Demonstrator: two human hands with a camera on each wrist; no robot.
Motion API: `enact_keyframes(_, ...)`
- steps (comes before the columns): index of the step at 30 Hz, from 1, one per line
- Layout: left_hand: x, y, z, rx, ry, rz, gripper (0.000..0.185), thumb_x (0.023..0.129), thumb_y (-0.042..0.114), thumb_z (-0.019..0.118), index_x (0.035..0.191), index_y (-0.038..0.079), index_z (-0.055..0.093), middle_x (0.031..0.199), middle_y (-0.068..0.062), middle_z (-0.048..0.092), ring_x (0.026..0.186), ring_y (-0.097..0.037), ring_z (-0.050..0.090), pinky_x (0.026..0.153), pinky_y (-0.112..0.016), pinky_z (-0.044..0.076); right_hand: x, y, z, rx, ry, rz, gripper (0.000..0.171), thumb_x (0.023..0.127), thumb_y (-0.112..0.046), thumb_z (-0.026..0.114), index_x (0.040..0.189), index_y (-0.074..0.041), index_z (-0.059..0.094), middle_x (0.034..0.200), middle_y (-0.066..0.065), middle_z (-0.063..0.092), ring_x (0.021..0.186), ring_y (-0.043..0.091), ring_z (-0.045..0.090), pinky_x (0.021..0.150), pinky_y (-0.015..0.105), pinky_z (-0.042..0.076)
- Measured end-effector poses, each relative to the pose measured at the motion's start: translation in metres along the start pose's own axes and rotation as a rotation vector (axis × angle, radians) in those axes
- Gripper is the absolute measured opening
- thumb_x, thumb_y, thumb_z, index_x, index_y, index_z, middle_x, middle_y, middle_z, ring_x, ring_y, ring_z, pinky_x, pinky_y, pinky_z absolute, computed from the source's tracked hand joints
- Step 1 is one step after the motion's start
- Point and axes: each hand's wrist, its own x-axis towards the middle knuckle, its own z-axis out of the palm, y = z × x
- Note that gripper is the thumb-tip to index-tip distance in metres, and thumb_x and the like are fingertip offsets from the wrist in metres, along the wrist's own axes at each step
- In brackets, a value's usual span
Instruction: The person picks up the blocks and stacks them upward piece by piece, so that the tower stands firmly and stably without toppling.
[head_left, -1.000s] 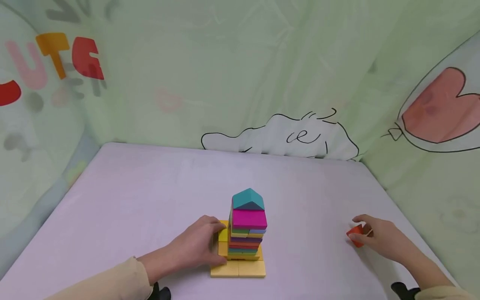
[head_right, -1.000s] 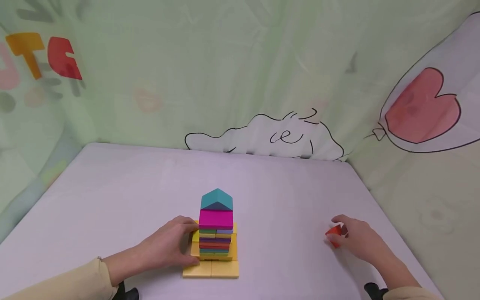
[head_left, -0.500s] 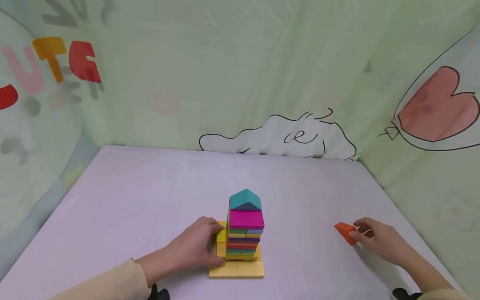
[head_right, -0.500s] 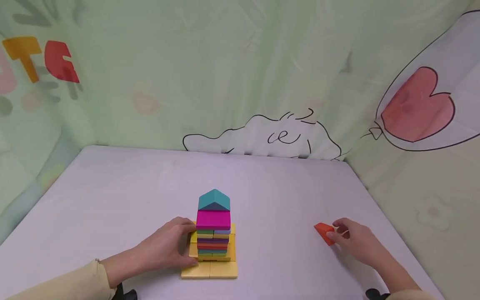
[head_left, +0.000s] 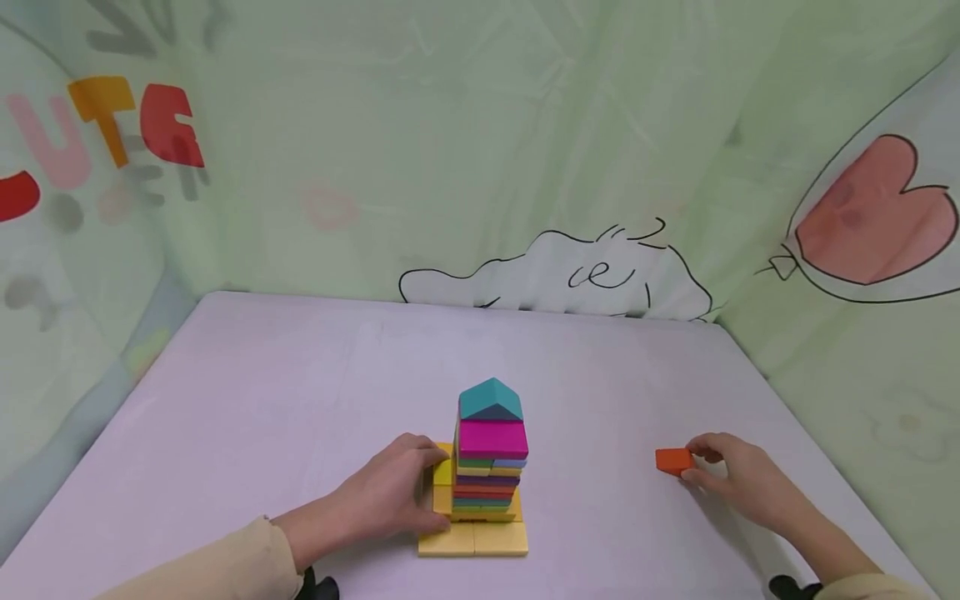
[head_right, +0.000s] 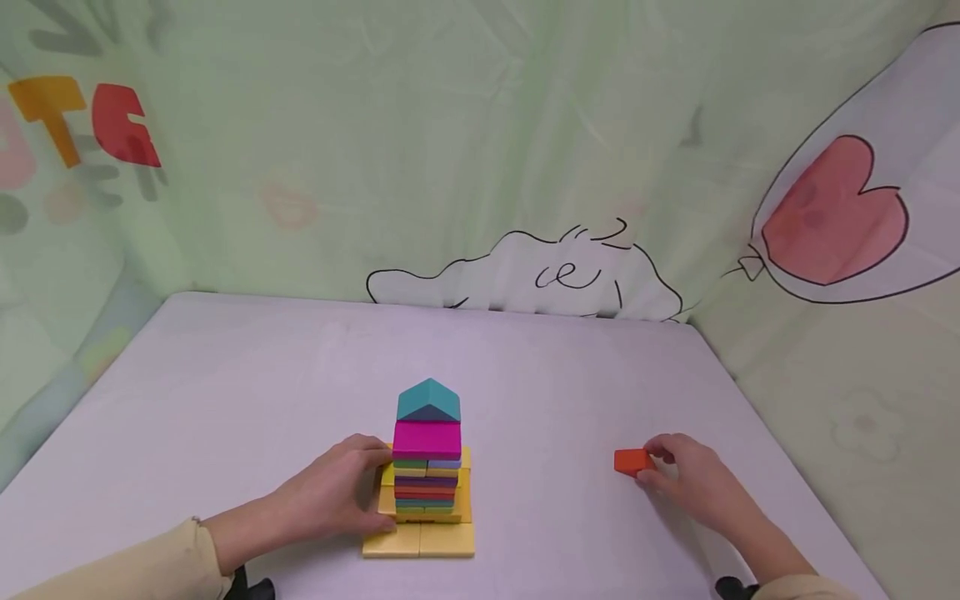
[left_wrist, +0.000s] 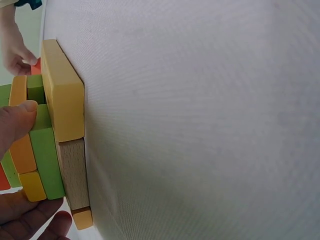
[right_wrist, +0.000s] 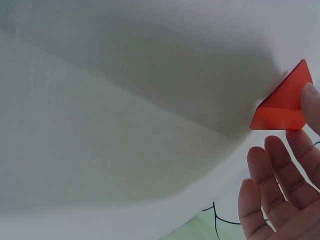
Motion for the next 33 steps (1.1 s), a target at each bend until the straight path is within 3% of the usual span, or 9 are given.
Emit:
enact_keyframes(5,0.000,-0.001,0.000,-0.001,-0.001,-0.003,0.071,0.072,0.037,0.092,0.125,-0.004,0.069,0.123,-0.012,0.070,0.118,-0.025,0.058,0.105,-0.044,0.054,0.000,-0.025,-0.009,-0.025,0.144,-0.131,0.032,0.079,-0.019,0.087,0.103,-0.004,0.072,0.104,0.009,0.070,0.094,0.030,0.066,0.076,0.042,0.058)
enact_keyframes(11,0.000,-0.001,-0.001,0.001,0.003,-0.006,0.072,0.072,0.037,0.092,0.126,-0.004,0.069,0.123,-0.013,0.070,0.119,-0.026,0.058,0.105,-0.044,0.054,-0.010,-0.117,-0.051,0.035,0.434,-0.465,0.044,0.070,-0.009,0.092,0.106,-0.020,0.070,0.110,-0.008,0.066,0.098,0.004,0.059,0.086,0.008,0.048)
enact_keyframes(15,0.001,-0.002,-0.002,-0.001,0.011,0.004,0.070,0.072,0.036,0.092,0.125,-0.004,0.069,0.122,-0.013,0.071,0.119,-0.026,0.058,0.105,-0.044,0.054,-0.019,-0.178,-0.074,0.078,0.486,-0.658,0.029,0.088,-0.038,0.081,0.109,-0.021,0.070,0.115,-0.007,0.065,0.105,0.006,0.060,0.097,0.002,0.040)
enact_keyframes(18,0.001,-0.003,-0.002,-0.002,0.012,0.012,0.069,0.072,0.036,0.092,0.125,-0.004,0.069,0.122,-0.012,0.071,0.118,-0.026,0.058,0.105,-0.044,0.054,-0.019,-0.209,-0.080,0.034,0.505,-0.765,0.042,0.097,-0.057,0.056,0.107,-0.019,0.070,0.116,-0.005,0.066,0.106,0.013,0.061,0.095,0.009,0.045)
enact_keyframes(19,0.002,-0.003,-0.002,-0.004,0.010,0.013,0.069,0.072,0.035,0.092,0.125,-0.003,0.069,0.122,-0.012,0.071,0.118,-0.026,0.059,0.105,-0.044,0.054,-0.018,-0.217,-0.080,0.016,0.508,-0.796,0.042,0.098,-0.057,0.056,0.106,-0.018,0.069,0.115,-0.004,0.066,0.106,0.015,0.061,0.094,0.016,0.048)
enact_keyframes(22,0.002,-0.003,-0.001,-0.010,-0.001,0.008,0.069,0.072,0.035,0.092,0.125,-0.003,0.070,0.122,-0.012,0.071,0.118,-0.026,0.058,0.105,-0.044,0.054,-0.014,-0.235,-0.077,-0.040,0.496,-0.844,0.034,0.092,-0.048,0.074,0.104,-0.017,0.068,0.114,-0.003,0.067,0.106,0.017,0.062,0.089,0.033,0.053)
enact_keyframes(25,0.002,-0.002,-0.001,-0.021,-0.014,-0.005,0.069,0.072,0.035,0.093,0.126,-0.002,0.070,0.122,-0.012,0.071,0.118,-0.026,0.058,0.104,-0.044,0.054,-0.010,-0.246,-0.072,-0.075,0.468,-0.850,0.039,0.075,-0.035,0.091,0.101,-0.017,0.067,0.112,-0.002,0.067,0.105,0.017,0.062,0.085,0.042,0.053)
enact_keyframes(27,0.002,-0.002,0.000,-0.024,-0.021,-0.013,0.069,0.072,0.035,0.093,0.126,-0.001,0.070,0.122,-0.011,0.071,0.119,-0.026,0.058,0.104,-0.044,0.055,-0.008,-0.251,-0.070,-0.094,0.456,-0.843,0.045,0.067,-0.029,0.096,0.098,-0.017,0.067,0.111,-0.002,0.067,0.103,0.017,0.062,0.083,0.040,0.052)
enact_keyframes(33,0.002,-0.002,0.000,-0.019,-0.024,-0.017,0.068,0.072,0.035,0.093,0.126,0.000,0.070,0.122,-0.010,0.071,0.119,-0.025,0.059,0.104,-0.043,0.055,-0.005,-0.257,-0.067,-0.112,0.422,-0.831,0.044,0.067,-0.031,0.096,0.095,-0.018,0.064,0.110,-0.004,0.066,0.100,0.014,0.061,0.081,0.036,0.048)
